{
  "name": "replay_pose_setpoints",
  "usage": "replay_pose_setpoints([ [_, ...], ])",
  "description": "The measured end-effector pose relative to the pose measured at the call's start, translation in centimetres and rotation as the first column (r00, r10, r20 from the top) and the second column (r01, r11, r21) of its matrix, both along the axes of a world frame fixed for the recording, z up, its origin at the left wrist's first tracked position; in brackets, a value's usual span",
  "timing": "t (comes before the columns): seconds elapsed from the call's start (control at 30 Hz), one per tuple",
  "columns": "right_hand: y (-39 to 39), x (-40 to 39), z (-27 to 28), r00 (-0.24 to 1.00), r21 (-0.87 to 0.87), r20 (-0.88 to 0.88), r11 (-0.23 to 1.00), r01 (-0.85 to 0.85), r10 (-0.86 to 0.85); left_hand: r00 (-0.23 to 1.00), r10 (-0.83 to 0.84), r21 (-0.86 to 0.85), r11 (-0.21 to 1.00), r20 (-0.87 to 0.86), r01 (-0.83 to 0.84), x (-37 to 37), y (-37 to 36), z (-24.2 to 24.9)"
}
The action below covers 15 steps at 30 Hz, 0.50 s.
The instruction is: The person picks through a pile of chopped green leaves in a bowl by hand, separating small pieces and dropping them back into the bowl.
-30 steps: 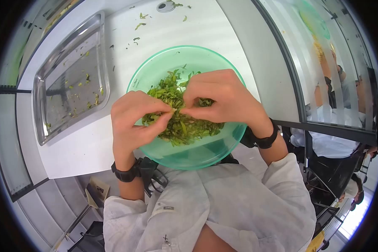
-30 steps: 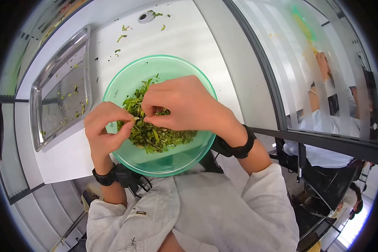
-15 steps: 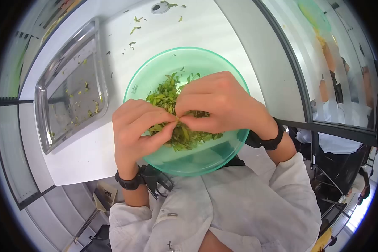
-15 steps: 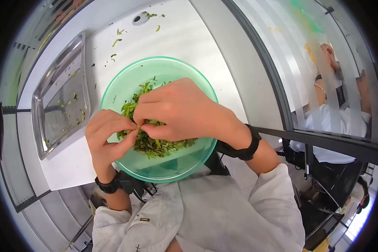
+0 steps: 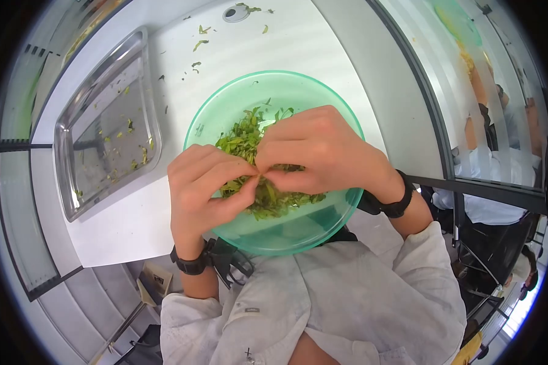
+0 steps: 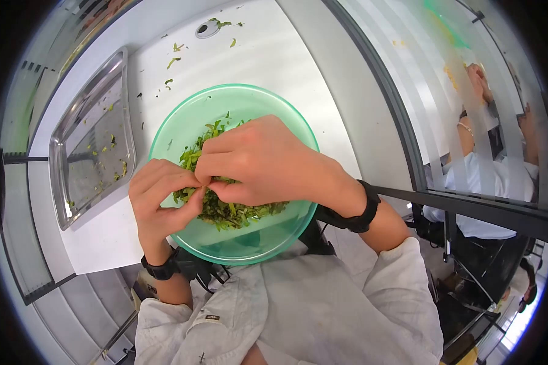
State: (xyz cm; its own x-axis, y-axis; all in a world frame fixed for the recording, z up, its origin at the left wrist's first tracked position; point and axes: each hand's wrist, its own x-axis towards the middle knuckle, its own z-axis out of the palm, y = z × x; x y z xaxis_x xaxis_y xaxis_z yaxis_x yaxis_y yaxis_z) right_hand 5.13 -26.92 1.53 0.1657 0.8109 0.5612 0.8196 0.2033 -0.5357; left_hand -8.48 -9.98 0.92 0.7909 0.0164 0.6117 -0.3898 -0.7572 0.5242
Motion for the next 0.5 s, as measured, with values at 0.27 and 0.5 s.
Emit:
replay_pose_setpoints([
  [0.27,0.17,0.11,0.14,0.999,-0.039,0.045,0.999,-0.008,0.010,1.000,0.011,-0.007,1.000,-0.020,-0.011,-0.10,0.09,-0.24],
  [0.5,0.39,0.01,-0.12,0.999,-0.008,0.050,1.000,-0.009,0.009,0.999,0.023,-0.022,0.999,-0.041,-0.024,-0.21,0.23,-0.49],
])
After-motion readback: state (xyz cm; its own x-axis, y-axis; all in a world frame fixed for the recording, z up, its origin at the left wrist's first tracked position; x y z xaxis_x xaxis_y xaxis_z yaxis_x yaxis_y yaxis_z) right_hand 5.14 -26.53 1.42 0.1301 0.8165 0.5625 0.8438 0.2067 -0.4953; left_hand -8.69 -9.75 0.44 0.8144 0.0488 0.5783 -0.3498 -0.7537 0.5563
